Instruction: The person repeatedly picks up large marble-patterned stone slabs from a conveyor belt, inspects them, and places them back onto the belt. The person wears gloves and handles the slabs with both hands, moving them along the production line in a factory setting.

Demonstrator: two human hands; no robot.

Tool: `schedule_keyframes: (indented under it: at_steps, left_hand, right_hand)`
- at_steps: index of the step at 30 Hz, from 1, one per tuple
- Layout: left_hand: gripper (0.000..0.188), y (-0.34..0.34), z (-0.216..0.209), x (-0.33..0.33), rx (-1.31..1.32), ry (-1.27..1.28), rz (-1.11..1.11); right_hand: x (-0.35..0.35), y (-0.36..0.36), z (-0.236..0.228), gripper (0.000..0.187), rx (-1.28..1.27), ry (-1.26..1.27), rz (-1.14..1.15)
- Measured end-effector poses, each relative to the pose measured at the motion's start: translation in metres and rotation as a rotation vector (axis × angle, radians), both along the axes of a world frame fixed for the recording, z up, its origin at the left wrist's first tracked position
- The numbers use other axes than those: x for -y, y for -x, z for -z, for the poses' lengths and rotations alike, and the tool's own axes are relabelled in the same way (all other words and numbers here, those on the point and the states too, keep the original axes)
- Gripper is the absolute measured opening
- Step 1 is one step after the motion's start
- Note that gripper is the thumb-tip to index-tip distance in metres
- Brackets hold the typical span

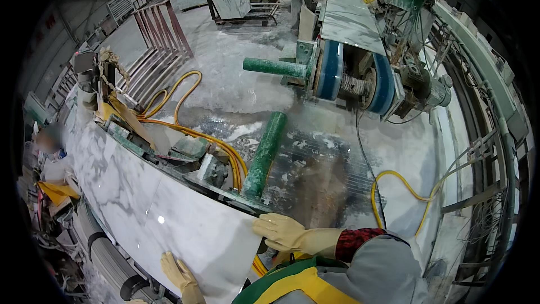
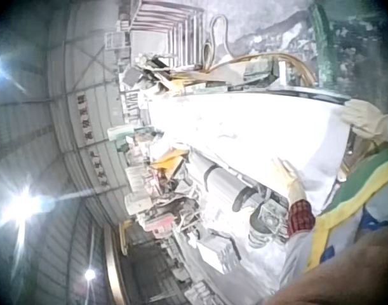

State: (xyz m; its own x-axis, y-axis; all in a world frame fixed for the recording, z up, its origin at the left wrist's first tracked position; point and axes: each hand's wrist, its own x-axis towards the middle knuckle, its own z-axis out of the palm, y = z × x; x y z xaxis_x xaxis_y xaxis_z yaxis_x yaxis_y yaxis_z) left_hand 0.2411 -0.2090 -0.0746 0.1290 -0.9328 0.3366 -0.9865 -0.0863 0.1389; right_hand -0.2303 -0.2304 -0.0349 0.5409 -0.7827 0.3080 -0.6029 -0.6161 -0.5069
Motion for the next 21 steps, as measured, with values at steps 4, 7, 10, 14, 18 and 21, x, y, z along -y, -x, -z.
schedule_keyframes:
  at_steps: [4, 7, 10, 14, 18, 21]
  left_hand:
    - [0.049, -0.003, 0.003, -0.001, -0.04, 0.018, 0.005]
    - [0.048, -0.002, 0.002, -0.002, -0.048, 0.076, 0.055]
    - [0.052, 0.04, -0.043, -0.005, -0.142, -0.16, 0.039]
    - [0.052, 0.072, -0.028, -0.07, -0.11, 0.021, 0.231]
    - [0.051, 0.107, -0.057, -0.118, -0.155, -0.089, 0.342]
    - [0.052, 0.108, -0.05, -0.135, -0.193, -0.028, 0.369]
  right_hand:
    - [-0.026, 0.007, -0.029, 0.049, 0.27, -0.067, 0.098]
    - [-0.061, 0.0, -0.024, 0.054, 0.374, -0.612, 0.23]
    - [-0.09, -0.007, 0.034, 0.067, 0.701, -1.211, 0.322]
    - [-0.08, -0.067, 0.032, 0.064, 0.948, -1.734, 0.402]
    - [-0.093, -0.117, 0.035, 0.052, 1.09, -1.745, 0.304]
    - [-0.094, -0.136, 0.038, 0.049, 0.971, -1.727, 0.373]
